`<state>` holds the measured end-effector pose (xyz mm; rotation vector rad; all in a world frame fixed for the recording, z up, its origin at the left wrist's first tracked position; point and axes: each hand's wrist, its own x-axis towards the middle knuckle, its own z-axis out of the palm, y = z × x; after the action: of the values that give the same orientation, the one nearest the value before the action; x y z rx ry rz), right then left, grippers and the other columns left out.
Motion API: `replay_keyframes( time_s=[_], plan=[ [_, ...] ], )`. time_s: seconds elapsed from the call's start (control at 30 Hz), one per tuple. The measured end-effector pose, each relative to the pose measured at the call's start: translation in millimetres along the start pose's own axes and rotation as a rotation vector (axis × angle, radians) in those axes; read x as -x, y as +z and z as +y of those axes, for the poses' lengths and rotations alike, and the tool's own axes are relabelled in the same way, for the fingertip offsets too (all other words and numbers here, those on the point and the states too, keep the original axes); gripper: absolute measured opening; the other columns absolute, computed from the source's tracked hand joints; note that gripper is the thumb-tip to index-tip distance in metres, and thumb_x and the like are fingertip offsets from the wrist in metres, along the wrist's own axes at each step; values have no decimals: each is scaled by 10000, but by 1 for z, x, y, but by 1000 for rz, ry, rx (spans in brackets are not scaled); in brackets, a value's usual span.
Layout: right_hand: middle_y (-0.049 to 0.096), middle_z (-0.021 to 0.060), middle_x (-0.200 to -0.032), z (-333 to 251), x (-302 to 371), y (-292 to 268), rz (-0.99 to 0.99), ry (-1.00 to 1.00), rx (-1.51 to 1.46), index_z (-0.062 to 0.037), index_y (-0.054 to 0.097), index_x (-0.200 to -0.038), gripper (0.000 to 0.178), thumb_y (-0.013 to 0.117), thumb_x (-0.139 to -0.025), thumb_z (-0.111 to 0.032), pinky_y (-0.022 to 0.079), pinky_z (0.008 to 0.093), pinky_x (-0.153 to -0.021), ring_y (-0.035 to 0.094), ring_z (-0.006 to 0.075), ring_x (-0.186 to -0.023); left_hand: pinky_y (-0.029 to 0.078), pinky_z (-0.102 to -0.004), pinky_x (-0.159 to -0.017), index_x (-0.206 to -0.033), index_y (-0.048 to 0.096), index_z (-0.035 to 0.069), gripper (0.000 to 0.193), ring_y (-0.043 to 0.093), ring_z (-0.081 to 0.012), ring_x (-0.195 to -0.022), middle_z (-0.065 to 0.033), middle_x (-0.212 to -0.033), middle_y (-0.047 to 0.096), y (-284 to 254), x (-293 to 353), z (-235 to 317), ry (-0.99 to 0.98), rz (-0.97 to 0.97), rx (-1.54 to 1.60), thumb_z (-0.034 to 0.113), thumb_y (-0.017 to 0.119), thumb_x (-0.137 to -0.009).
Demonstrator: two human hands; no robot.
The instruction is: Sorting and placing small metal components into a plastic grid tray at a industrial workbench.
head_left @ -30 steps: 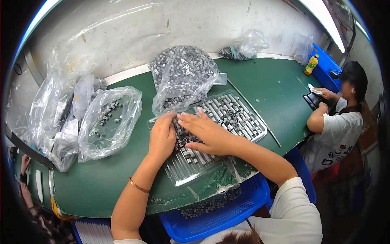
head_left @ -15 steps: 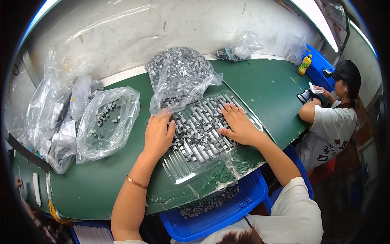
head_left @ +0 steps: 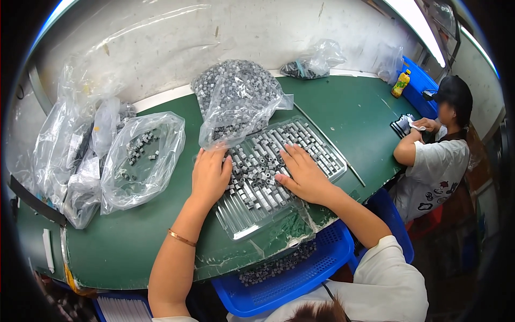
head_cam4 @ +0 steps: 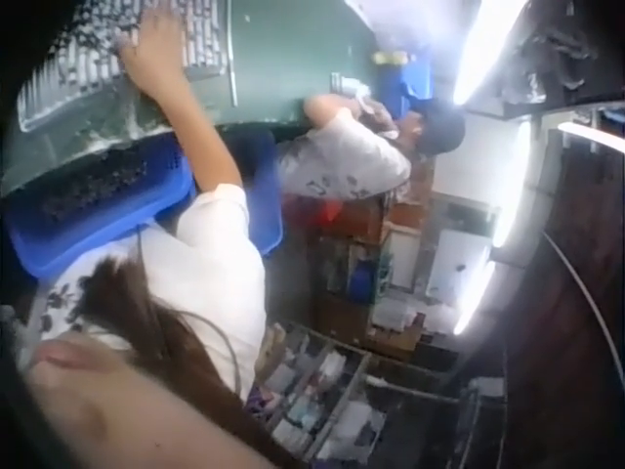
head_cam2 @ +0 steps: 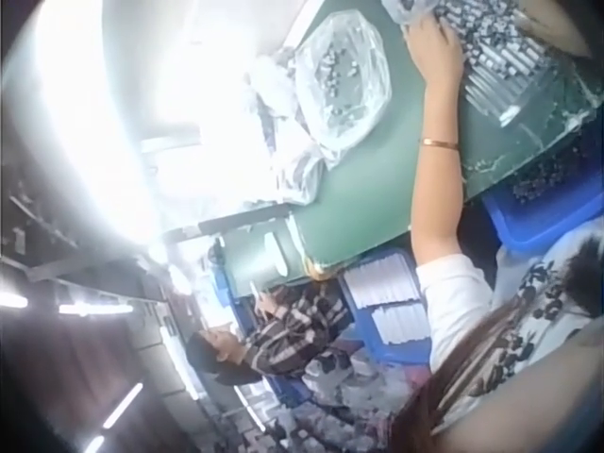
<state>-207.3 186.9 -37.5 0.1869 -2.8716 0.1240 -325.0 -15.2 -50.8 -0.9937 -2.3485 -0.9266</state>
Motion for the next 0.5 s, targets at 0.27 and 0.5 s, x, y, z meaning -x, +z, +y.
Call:
replay_keyframes(
  time_s=[0.27, 0.5],
  plan=[
    [355, 238, -1249, -38, -5, -3, 98, -128, -98, 59, 414, -1155, 536, 488, -821, -353, 240, 418, -992, 334, 363, -1159, 323, -351, -952, -992, 565, 19, 249, 530, -241, -959, -81, -1029, 590, 1, 2, -3, -12, 30, 10, 131, 479, -786],
    [374, 217, -1240, -74, -17, 8, 167, -251, -107, 52, 431, -1132, 475, 495, -823, -302, 262, 427, -981, 358, 364, -1140, 375, -333, -881, -936, 580, 20, 211, 543, -245, -908, -79, -982, 604, -3, -1, 2, -131, 1, 190, 111, 469, -782]
  ],
)
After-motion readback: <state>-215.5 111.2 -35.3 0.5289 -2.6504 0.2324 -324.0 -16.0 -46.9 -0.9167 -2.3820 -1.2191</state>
